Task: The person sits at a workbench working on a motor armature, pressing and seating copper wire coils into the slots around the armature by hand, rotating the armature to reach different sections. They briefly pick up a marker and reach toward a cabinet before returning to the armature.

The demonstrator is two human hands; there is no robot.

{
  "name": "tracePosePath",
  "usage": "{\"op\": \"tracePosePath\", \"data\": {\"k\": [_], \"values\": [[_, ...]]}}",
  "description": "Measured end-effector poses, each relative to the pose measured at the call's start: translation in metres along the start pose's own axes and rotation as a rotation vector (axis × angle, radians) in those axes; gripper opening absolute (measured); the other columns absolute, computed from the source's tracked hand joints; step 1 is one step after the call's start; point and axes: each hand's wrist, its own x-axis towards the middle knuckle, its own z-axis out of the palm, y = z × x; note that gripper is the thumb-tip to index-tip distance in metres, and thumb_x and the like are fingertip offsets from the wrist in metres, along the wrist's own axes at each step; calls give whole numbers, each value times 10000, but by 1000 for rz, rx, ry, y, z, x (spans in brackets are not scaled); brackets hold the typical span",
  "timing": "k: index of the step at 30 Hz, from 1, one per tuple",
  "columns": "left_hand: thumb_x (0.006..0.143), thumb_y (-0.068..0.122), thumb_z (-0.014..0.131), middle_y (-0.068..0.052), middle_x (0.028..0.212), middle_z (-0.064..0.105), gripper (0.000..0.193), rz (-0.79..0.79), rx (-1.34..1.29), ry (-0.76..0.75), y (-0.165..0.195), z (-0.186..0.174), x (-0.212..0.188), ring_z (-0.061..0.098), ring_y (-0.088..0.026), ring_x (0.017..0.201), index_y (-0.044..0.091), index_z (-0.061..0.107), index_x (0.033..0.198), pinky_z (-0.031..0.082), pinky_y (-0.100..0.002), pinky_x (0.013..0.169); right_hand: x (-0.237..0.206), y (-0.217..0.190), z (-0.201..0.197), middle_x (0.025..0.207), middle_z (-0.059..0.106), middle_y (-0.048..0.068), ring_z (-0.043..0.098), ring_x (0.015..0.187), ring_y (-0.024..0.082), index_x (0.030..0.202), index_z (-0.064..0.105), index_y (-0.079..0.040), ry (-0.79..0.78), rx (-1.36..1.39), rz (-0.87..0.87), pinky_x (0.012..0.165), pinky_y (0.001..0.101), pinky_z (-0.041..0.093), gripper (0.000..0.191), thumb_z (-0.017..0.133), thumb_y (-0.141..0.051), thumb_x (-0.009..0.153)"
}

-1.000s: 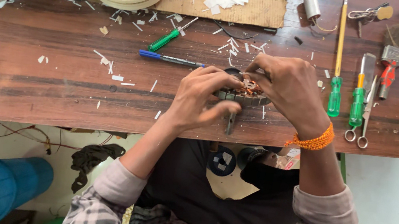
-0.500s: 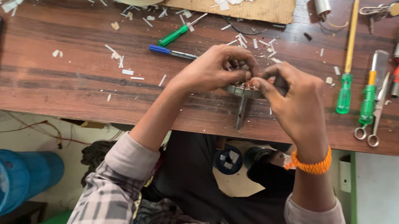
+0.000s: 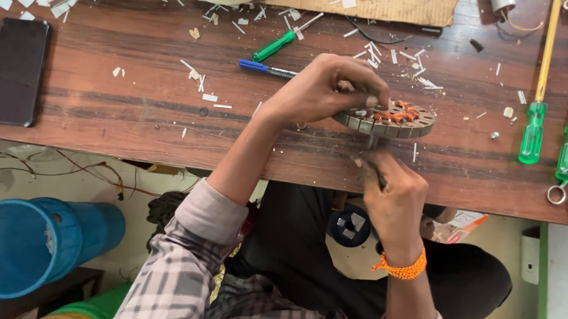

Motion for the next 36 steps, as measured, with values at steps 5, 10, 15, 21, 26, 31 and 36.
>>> {"op": "tracePosePath", "data": {"k": [5,10,15,21,26,31,36], "values": [[808,374,845,-16,1129,689,490,213,426,148,18,26,-22,667,-164,1024,160,693,1222,546,-329,848,-17,19,1,792,688,145,659,646,185,991,703,10,78,-24,126,610,330,487,105,718,51,896],[878,301,818,23,1230,668,463,249,670,196,14,40,-29,621,-212,1096,205,658,1302,518,-363,966,-13,16,-26,773,695,69,571,644,92,1006,750,12,140,64,221,587,278,439,83,785,20,932],[910,252,815,10,1229,679,410,343,685,213,6,39,-32,637,-203,1067,173,649,1276,485,-365,892,4,4,-65,880,666,66,562,754,85,1047,731,28,57,129,183,661,257,442,138,795,41,926],[896,206,809,1,1223,672,421,359,722,246,8,44,-36,649,-196,1092,153,646,1281,479,-368,895,27,-23,-71,933,696,73,633,787,91,1026,716,14,26,73,48,693,252,483,91,788,23,971],[922,207,808,4,1200,677,381,365,699,272,9,46,-33,638,-195,1078,150,644,1261,477,-361,899,60,-24,-64,873,700,87,620,706,142,1018,719,14,17,-53,4,629,290,454,88,798,10,981],[937,246,805,12,1207,695,390,355,710,271,9,47,-34,635,-191,1082,164,643,1282,477,-355,920,95,-3,-54,949,747,91,714,781,160,1021,744,-3,-86,-60,-116,672,294,530,53,786,-34,1013],[929,477,751,-22,1144,735,587,308,415,343,18,46,-34,682,-161,1066,127,563,1361,498,-364,968,109,12,-53,931,759,89,723,763,171,1051,786,-43,-215,-142,-201,674,313,540,94,796,-100,977]]}}
